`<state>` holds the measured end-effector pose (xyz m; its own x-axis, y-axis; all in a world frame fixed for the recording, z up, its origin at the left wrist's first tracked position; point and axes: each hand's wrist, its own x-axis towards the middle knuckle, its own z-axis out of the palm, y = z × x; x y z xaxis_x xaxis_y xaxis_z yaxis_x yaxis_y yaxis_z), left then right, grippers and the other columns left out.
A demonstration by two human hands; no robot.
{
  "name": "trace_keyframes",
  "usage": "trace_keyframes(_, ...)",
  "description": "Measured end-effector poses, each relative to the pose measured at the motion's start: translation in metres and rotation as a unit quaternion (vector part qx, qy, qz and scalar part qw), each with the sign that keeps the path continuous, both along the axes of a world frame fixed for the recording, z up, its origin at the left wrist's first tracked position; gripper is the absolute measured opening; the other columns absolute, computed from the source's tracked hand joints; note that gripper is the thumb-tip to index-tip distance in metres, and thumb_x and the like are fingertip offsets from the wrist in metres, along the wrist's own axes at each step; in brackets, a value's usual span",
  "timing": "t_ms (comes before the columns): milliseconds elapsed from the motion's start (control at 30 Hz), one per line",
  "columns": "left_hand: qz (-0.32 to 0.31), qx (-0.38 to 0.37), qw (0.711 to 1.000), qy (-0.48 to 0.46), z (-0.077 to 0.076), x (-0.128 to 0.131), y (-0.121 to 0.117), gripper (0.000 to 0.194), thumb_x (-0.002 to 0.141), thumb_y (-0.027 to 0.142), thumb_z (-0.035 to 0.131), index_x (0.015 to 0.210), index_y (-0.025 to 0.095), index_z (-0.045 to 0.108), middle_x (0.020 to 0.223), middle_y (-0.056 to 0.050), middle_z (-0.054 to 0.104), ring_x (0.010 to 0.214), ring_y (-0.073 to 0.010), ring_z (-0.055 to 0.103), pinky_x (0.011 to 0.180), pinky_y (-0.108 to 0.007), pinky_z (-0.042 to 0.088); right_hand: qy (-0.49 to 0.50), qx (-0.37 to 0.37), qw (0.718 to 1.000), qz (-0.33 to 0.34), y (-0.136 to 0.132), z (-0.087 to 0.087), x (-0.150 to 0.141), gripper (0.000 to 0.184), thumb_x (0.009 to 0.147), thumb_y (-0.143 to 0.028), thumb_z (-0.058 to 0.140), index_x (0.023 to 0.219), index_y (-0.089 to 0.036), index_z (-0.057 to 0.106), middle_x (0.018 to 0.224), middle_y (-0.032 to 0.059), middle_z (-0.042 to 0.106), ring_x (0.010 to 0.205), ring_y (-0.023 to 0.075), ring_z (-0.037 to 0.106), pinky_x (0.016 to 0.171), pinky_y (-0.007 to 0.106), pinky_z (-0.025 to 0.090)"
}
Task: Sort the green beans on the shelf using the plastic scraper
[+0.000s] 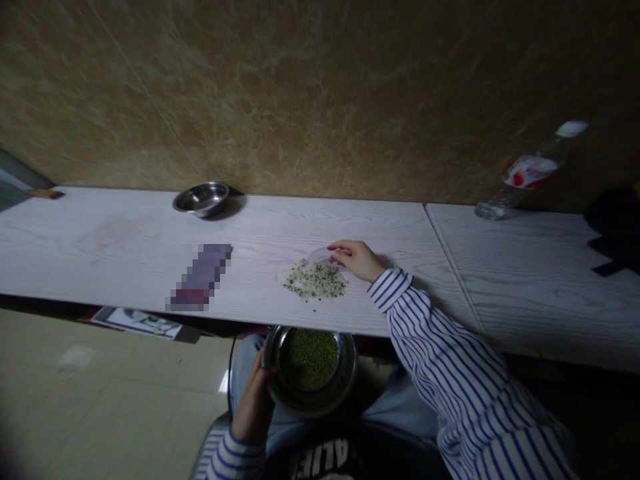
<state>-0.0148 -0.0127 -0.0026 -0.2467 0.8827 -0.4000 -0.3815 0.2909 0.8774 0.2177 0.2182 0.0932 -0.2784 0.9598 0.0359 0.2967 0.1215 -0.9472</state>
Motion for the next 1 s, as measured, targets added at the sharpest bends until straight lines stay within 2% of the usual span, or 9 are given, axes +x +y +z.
trace_keyframes(167, -0.005, -0.013, 1.0, -0.027, 0.013, 0.003, -0.001, 0.062, 0.076, 0.033, 0.061, 0.138, 0.025, 0.058, 0.145, -0.008, 0.06, 0.14, -0.0303, 0.048, 0.118, -0.044, 0.035, 0.019, 0.007, 1.0, 0.004, -0.009, -0.003, 0.0, 0.019, 0.084, -0.019, 0.067, 0.1, -0.019, 0.077, 0.085, 0.0072, 0.08, 0.082, 0.0193, 0.076, 0.077, 0.035, 0.063)
trace_keyframes(267, -0.001, -0.018, 0.999, -0.037, 0.015, 0.003, -0.001, 0.061, 0.077, 0.031, 0.061, 0.137, 0.026, 0.058, 0.143, -0.007, 0.061, 0.139, -0.03, 0.048, 0.115, -0.043, 0.037, 0.02, 0.015, 1.0, 0.004, -0.015, -0.003, 0.0, 0.019, 0.083, -0.021, 0.068, 0.099, -0.02, 0.077, 0.087, 0.0064, 0.08, 0.084, 0.0198, 0.076, 0.079, 0.036, 0.063)
trace_keyframes(467, 0.002, -0.041, 0.996, -0.081, 0.017, 0.005, -0.002, 0.071, 0.075, 0.033, 0.063, 0.145, 0.025, 0.05, 0.141, -0.012, 0.061, 0.131, -0.0359, 0.054, 0.101, -0.047, 0.05, -0.001, 0.019, 1.0, 0.002, -0.025, -0.003, -0.001, 0.019, 0.083, -0.021, 0.067, 0.099, -0.02, 0.077, 0.091, 0.0074, 0.08, 0.086, 0.0214, 0.077, 0.085, 0.04, 0.062)
trace_keyframes(700, -0.001, -0.059, 0.995, -0.074, 0.024, 0.009, -0.003, 0.073, 0.076, 0.034, 0.061, 0.148, 0.027, 0.045, 0.143, -0.009, 0.061, 0.128, -0.0368, 0.057, 0.084, -0.042, 0.057, 0.015, 0.017, 1.0, 0.0, -0.036, -0.003, -0.001, 0.02, 0.084, -0.019, 0.065, 0.099, -0.021, 0.077, 0.093, 0.0064, 0.081, 0.088, 0.0205, 0.077, 0.084, 0.039, 0.062)
trace_keyframes(833, 0.012, -0.049, 0.997, -0.065, 0.025, 0.01, -0.003, 0.069, 0.076, 0.033, 0.061, 0.144, 0.025, 0.05, 0.139, -0.01, 0.064, 0.126, -0.037, 0.058, 0.084, -0.042, 0.057, 0.001, 0.029, 1.0, -0.004, -0.043, -0.002, -0.001, 0.021, 0.085, -0.02, 0.064, 0.101, -0.02, 0.077, 0.094, 0.0066, 0.081, 0.089, 0.0215, 0.077, 0.086, 0.039, 0.061)
trace_keyframes(1000, -0.018, -0.042, 0.998, -0.046, 0.023, 0.008, -0.003, 0.066, 0.079, 0.035, 0.058, 0.144, 0.026, 0.049, 0.141, -0.01, 0.062, 0.127, -0.0349, 0.058, 0.084, -0.039, 0.056, 0.004, 0.044, 0.999, -0.005, -0.051, -0.004, -0.002, 0.022, 0.085, -0.022, 0.065, 0.103, -0.02, 0.077, 0.098, 0.0071, 0.081, 0.089, 0.0212, 0.076, 0.088, 0.041, 0.061)
